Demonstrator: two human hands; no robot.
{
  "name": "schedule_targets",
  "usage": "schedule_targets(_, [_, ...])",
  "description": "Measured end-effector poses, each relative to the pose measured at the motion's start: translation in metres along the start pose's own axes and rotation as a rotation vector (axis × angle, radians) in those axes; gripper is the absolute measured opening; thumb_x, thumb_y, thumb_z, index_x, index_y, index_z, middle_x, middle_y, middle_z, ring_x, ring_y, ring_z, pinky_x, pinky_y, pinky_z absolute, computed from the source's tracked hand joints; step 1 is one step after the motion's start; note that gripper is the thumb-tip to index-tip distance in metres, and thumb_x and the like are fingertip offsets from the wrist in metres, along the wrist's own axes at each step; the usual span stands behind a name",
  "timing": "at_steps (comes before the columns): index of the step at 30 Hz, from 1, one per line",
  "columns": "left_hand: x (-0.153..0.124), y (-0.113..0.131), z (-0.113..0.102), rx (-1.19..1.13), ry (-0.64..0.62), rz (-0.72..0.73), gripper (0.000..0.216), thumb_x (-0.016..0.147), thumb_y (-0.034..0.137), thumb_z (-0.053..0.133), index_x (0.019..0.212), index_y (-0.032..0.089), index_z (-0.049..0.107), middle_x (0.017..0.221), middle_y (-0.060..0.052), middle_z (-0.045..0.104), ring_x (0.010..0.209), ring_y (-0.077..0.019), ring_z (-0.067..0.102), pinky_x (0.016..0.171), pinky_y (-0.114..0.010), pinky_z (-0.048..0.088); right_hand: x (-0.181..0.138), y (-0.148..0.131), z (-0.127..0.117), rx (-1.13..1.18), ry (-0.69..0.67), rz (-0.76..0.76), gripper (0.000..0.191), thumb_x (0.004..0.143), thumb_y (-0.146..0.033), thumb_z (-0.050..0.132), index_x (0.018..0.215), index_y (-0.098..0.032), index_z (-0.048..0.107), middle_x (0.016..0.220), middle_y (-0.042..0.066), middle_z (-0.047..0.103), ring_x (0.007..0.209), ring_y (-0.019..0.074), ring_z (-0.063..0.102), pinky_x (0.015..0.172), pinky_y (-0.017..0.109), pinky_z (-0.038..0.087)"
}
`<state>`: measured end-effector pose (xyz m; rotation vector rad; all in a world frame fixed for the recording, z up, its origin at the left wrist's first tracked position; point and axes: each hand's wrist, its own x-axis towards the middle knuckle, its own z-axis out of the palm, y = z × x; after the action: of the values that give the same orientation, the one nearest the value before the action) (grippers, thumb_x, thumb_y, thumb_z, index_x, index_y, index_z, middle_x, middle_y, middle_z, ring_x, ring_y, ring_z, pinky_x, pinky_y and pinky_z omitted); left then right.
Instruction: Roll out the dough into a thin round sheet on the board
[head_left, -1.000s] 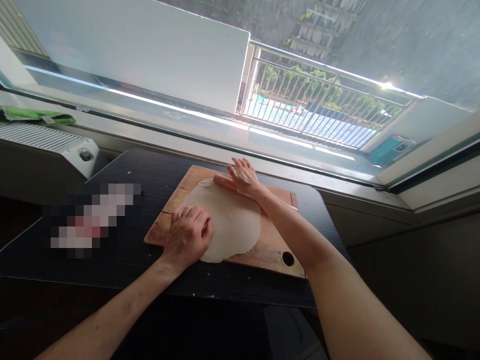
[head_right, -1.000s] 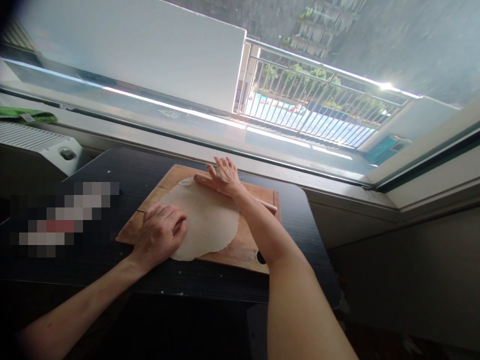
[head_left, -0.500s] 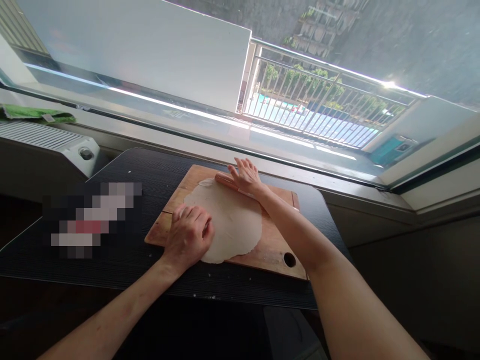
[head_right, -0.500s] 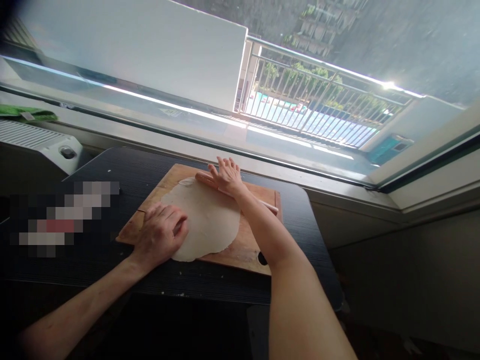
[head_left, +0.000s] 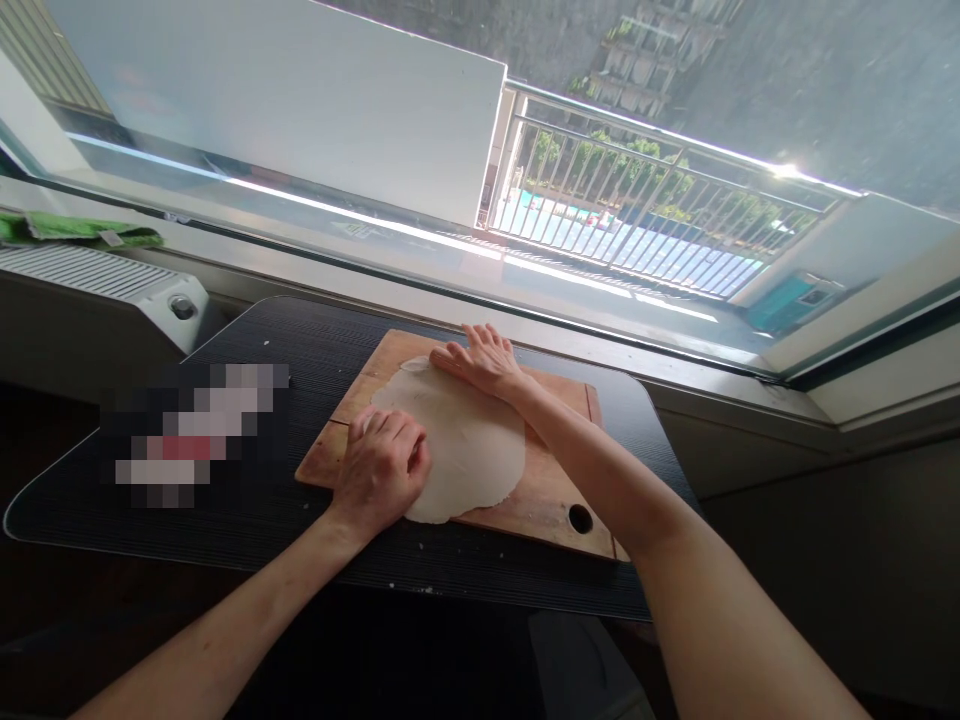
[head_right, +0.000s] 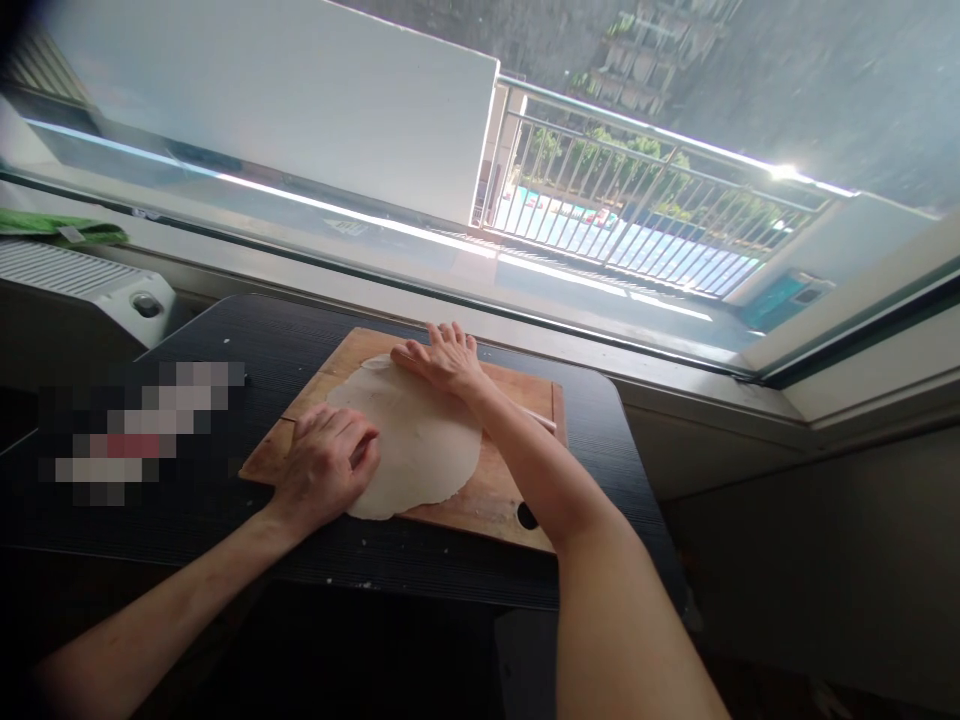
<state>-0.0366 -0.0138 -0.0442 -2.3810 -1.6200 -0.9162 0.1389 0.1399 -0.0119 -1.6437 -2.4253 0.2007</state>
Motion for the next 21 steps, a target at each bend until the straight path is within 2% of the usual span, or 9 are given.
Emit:
schedule_targets(3, [0.001, 0.001, 0.0, 0.013, -0.008, -0.003, 0.013, 0.089, 0.019, 0.051, 0.081, 0.021, 0.061, 0.083, -0.006, 0.063, 0.089, -0.0256, 0.059, 0.103, -0.047, 0.039, -0.026, -0.021, 0.007, -0.022, -0.016, -0.16, 0.058, 0.102, -0.061, 0.03, 0.149, -0.03, 0.041, 0.153, 0.006, 0.044, 0.149, 0.029, 0.023, 0.118, 0.052, 0.027])
schedule_targets(5, [0.001, 0.001, 0.0, 0.011, -0.006, -0.002, 0.013, 0.089, 0.018, 0.051, 0.081, 0.02, 0.061, 0.083, -0.006, 0.064, 0.089, -0.0255, 0.059, 0.103, -0.047, 0.039, -0.029, -0.025, 0.008, -0.059, 0.016, -0.153, 0.059, 0.102, -0.059, 0.032, 0.15, -0.027, 0.038, 0.155, 0.008, 0.041, 0.151, 0.0283, 0.02, 0.12, 0.052, 0.022])
schedule_targets(8, [0.002, -0.001, 0.002, -0.003, 0.003, 0.001, 0.011, 0.088, 0.018, 0.051, 0.082, 0.02, 0.061, 0.085, -0.006, 0.065, 0.089, -0.0251, 0.059, 0.102, -0.047, 0.039, -0.006, -0.009, -0.001, -0.108, 0.086, 0.003, 0.056, 0.102, -0.055, 0.035, 0.149, -0.024, 0.04, 0.155, 0.011, 0.04, 0.148, 0.0284, 0.024, 0.119, 0.052, 0.022])
schedule_targets(12, [0.002, -0.003, 0.003, -0.003, 0.017, 0.002, 0.011, 0.086, 0.017, 0.052, 0.081, 0.02, 0.061, 0.082, -0.006, 0.065, 0.087, -0.0247, 0.06, 0.1, -0.046, 0.04, 0.017, 0.021, -0.021, -0.131, 0.169, 0.262, 0.048, 0.105, -0.046, 0.028, 0.136, -0.018, 0.052, 0.14, 0.015, 0.052, 0.134, 0.0287, 0.043, 0.109, 0.048, 0.034])
schedule_targets(14, [0.003, -0.003, 0.003, -0.006, 0.028, 0.0, 0.011, 0.086, 0.017, 0.052, 0.081, 0.021, 0.061, 0.082, -0.005, 0.066, 0.087, -0.0245, 0.06, 0.1, -0.046, 0.04, 0.009, 0.027, -0.025, -0.141, 0.161, 0.27, 0.048, 0.105, -0.047, 0.028, 0.128, -0.018, 0.058, 0.133, 0.015, 0.056, 0.128, 0.0282, 0.047, 0.106, 0.045, 0.038])
schedule_targets(16, [0.003, -0.002, 0.003, -0.017, 0.035, -0.005, 0.011, 0.085, 0.017, 0.053, 0.08, 0.021, 0.062, 0.081, -0.005, 0.066, 0.086, -0.0243, 0.061, 0.099, -0.045, 0.041, -0.009, 0.027, -0.025, -0.156, 0.118, 0.188, 0.045, 0.104, -0.049, 0.034, 0.125, -0.019, 0.06, 0.131, 0.013, 0.058, 0.124, 0.0273, 0.049, 0.105, 0.042, 0.039])
schedule_targets(19, [0.003, -0.003, 0.006, -0.064, 0.051, -0.026, 0.011, 0.084, 0.018, 0.053, 0.08, 0.021, 0.063, 0.081, -0.005, 0.068, 0.086, -0.0242, 0.063, 0.097, -0.044, 0.043, -0.037, 0.025, -0.023, -0.197, 0.057, 0.093, 0.037, 0.103, -0.04, 0.04, 0.125, -0.018, 0.059, 0.128, 0.013, 0.06, 0.123, 0.0262, 0.051, 0.104, 0.039, 0.039])
schedule_targets(21, [0.005, -0.007, 0.007, -0.127, 0.07, -0.067, 0.014, 0.083, 0.019, 0.052, 0.08, 0.021, 0.065, 0.083, -0.005, 0.07, 0.087, -0.0237, 0.065, 0.095, -0.042, 0.045, -0.051, 0.027, -0.026, -0.205, 0.037, 0.135, 0.035, 0.103, -0.033, 0.039, 0.124, -0.015, 0.06, 0.126, 0.014, 0.062, 0.12, 0.0263, 0.053, 0.103, 0.037, 0.039])
